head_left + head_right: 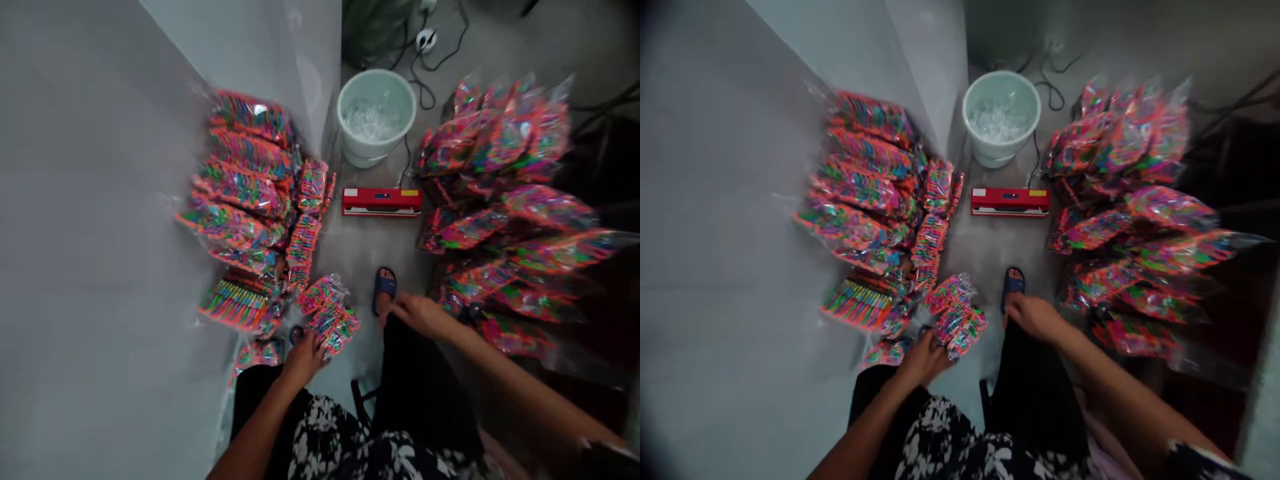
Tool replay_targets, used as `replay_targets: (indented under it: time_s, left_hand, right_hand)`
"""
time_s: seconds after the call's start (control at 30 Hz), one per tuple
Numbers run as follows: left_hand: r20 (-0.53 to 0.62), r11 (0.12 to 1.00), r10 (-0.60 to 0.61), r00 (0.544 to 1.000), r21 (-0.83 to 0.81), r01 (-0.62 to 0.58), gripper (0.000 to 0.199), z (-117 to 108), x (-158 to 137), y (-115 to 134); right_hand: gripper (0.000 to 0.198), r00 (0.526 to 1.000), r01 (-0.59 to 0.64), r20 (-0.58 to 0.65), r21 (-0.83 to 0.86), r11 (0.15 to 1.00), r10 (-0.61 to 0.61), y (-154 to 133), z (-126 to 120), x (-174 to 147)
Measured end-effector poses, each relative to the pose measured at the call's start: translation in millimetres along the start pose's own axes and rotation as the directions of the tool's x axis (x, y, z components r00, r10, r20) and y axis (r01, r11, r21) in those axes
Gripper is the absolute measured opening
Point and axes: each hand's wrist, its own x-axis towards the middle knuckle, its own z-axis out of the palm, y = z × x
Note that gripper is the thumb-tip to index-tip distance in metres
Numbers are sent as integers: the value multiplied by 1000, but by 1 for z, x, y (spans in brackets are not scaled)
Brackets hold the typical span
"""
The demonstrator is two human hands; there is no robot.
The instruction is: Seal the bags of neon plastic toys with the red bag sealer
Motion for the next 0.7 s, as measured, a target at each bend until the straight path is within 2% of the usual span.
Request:
replay_targets:
  time_s: [0.03,0.07,0.17,0.23,0.3,0.37,0.43,0.5,0.6,0.67,0.7]
  left_hand:
    - [-81,998,58,995,35,-56,51,10,52,6]
    - [-115,993,85,990,91,-74,63,21,104,10]
    - [-100,960,111,989,268,-81,85,54,240,10]
    - [-43,911,184,982,384,-153,85,70,306,3]
    - [61,835,283,957,476,-277,74,79,351,-6]
    - [174,761,359,917,514,-396,54,80,379,-16]
    - [264,716,399,878,509,-478,29,78,395,-24]
    - [336,688,423,842,486,-539,14,73,403,-28]
    - [444,637,417,793,480,-603,15,65,402,-25]
    - [486,600,394,780,507,-619,18,60,393,-19]
    - [468,599,405,786,514,-614,18,57,386,-15]
  right_hand:
    - [37,1000,-26,9,-80,996,27,25,-6,55]
    - [38,999,-37,33,-154,987,43,48,-8,107]
    - [37,985,39,170,-305,951,14,103,10,239]
    - [35,970,121,239,-320,940,-44,127,36,302]
    - [32,948,216,287,-252,943,-141,144,68,345]
    - [30,895,355,330,-122,927,-299,155,101,375]
    - [38,798,519,342,29,854,-496,163,135,395]
    - [55,684,667,296,117,736,-667,167,166,408]
    - [80,543,821,244,47,569,-803,163,204,419]
    - [88,488,870,255,-59,490,-835,154,220,422]
    - [86,464,885,266,-98,455,-845,148,225,423]
